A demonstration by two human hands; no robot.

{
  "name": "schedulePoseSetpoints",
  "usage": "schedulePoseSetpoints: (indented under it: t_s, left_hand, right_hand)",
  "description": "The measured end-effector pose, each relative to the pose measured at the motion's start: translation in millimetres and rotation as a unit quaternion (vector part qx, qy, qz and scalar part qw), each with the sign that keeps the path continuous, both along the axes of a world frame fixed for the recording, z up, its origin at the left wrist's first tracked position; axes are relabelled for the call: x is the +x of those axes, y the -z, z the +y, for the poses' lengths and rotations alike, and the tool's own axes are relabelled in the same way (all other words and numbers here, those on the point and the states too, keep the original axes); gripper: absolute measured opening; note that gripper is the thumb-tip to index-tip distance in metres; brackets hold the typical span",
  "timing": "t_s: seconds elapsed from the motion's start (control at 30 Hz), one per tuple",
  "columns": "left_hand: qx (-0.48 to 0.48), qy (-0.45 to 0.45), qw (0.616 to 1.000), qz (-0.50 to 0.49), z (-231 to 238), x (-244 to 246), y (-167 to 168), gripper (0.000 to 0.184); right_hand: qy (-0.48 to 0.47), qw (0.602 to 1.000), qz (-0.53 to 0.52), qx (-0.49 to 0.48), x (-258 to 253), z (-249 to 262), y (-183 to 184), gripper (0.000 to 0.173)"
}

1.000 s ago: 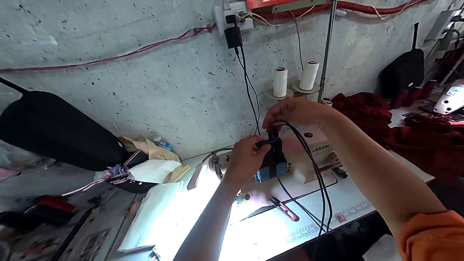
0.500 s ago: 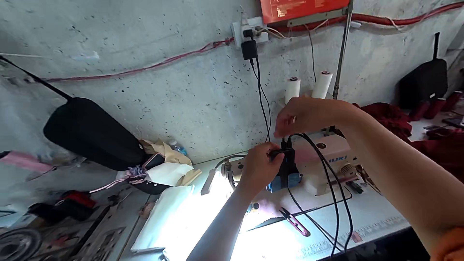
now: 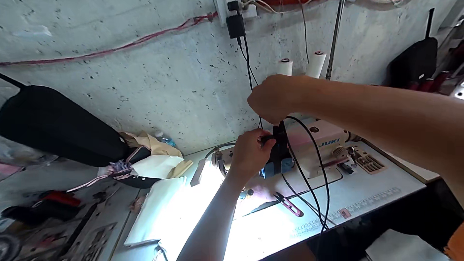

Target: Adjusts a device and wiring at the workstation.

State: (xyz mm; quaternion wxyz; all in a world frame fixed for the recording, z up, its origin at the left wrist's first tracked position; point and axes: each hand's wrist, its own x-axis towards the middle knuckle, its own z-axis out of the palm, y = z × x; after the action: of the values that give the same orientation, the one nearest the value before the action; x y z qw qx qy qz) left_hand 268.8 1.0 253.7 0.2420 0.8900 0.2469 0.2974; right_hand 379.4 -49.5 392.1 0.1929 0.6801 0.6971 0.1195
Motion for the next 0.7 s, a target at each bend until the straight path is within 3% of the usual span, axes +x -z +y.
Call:
schedulePoseSetpoints:
  t_s: [0.7]
  left_hand:
    - [0.021, 0.005, 0.999, -0.035, -1.4, -1.6, 3.3, 0.016]
  right_hand:
    - [-0.056, 0.997, 0.048, 0.004, 18.5, -6.3, 11.3, 0.010]
